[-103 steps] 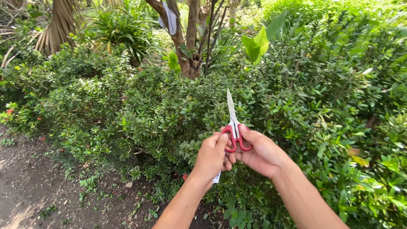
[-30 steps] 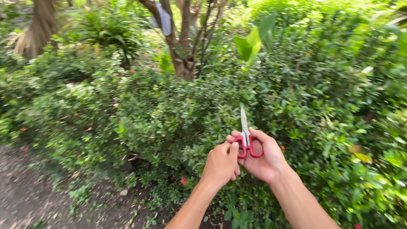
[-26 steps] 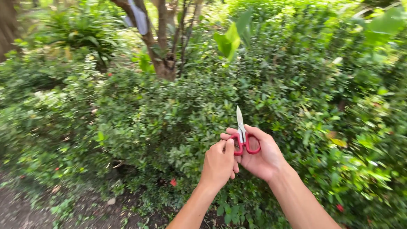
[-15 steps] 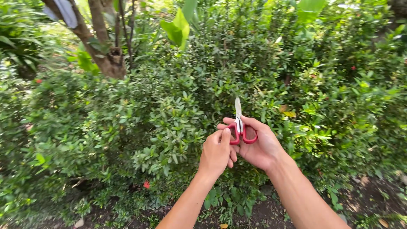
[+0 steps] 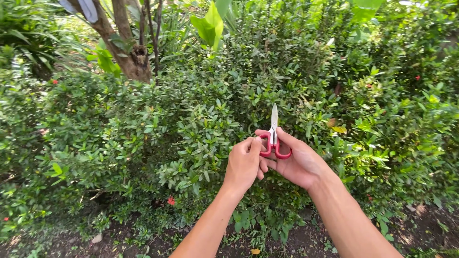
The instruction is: Trimming or pruning leaves and small branches from a bush using scissors.
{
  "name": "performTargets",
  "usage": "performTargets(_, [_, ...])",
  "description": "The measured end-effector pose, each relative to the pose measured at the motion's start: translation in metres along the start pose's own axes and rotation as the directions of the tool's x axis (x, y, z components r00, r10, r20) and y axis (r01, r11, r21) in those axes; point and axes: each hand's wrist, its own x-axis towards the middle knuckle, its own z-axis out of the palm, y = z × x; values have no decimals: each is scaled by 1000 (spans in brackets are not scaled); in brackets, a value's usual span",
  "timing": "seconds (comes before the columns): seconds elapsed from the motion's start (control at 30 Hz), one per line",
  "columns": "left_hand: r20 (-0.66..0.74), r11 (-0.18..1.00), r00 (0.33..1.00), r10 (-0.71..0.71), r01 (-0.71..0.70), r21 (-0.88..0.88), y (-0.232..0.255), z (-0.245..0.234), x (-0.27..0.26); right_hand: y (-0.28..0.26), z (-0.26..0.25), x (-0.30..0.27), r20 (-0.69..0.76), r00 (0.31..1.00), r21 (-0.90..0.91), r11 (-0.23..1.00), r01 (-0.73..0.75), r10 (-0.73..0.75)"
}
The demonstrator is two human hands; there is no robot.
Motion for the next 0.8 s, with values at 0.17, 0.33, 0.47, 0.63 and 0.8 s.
performTargets(0.17, [4, 1000, 1000, 17, -17, 10, -5, -8, -2, -1, 3, 6, 172, 985, -45, 998, 34, -26])
performTargets(0.33, [33, 997, 997, 76, -75, -11, 0, -17, -6, -10, 11, 7, 69, 997, -98, 995, -15, 22])
performTargets(0.47, [61, 1000, 998, 11, -11, -7, 6, -19, -10, -9, 4, 7, 108, 994, -68, 998, -12, 20])
performTargets(0.63, [98, 995, 993, -63, 70, -68, 13, -19, -16, -11, 0, 4, 142, 990, -81, 997, 8, 4])
performTargets(0.8, [116, 999, 993, -3, -3, 48, 16, -21, -20, -15, -3, 3, 136, 990, -152, 988, -20, 41])
